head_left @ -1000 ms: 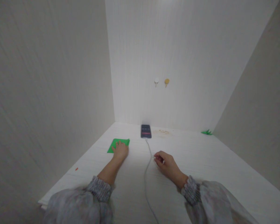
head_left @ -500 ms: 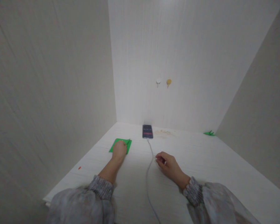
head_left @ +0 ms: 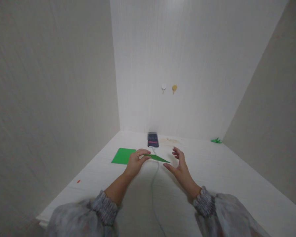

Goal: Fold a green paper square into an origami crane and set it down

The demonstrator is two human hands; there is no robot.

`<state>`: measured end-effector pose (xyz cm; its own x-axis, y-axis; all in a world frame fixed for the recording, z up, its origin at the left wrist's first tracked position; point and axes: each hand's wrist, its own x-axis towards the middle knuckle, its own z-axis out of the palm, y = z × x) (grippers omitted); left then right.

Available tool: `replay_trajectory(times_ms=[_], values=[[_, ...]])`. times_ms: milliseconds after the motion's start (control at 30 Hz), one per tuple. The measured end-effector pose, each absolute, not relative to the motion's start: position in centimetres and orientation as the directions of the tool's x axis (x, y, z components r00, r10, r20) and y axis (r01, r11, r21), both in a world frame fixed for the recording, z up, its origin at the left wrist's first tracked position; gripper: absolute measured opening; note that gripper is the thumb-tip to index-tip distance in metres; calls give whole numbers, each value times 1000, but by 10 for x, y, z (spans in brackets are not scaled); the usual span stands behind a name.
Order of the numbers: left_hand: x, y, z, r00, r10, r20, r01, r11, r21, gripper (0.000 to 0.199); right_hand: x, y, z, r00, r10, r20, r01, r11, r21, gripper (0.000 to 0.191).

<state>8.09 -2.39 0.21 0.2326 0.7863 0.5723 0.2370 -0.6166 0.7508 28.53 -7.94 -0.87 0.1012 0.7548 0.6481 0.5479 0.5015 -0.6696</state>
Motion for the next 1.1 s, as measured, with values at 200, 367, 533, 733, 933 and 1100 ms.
replay_trajectory(times_ms=[200,367,533,733,933,1100], values=[[94,-30,1,260,810,525,76,-559,826,6,302,-88,-3,-121,721,682,552,620,-558,15],[116,-33,2,238,871,429,-27,-435,900,19,318,-95,0,38,800,599,349,551,-758,5],[151,-40,-2,364,907,212,-258,-121,959,31,348,-90,-3,194,938,286,20,288,-957,19],[166,-45,-15,515,853,77,-172,15,985,27,366,-90,-11,152,974,165,-100,182,-978,22],[161,-41,-19,453,892,18,-175,69,982,29,347,-100,-6,59,979,194,-184,201,-962,37],[155,-44,-15,497,866,43,-215,75,974,30,332,-101,-14,33,988,148,-180,152,-972,30]])
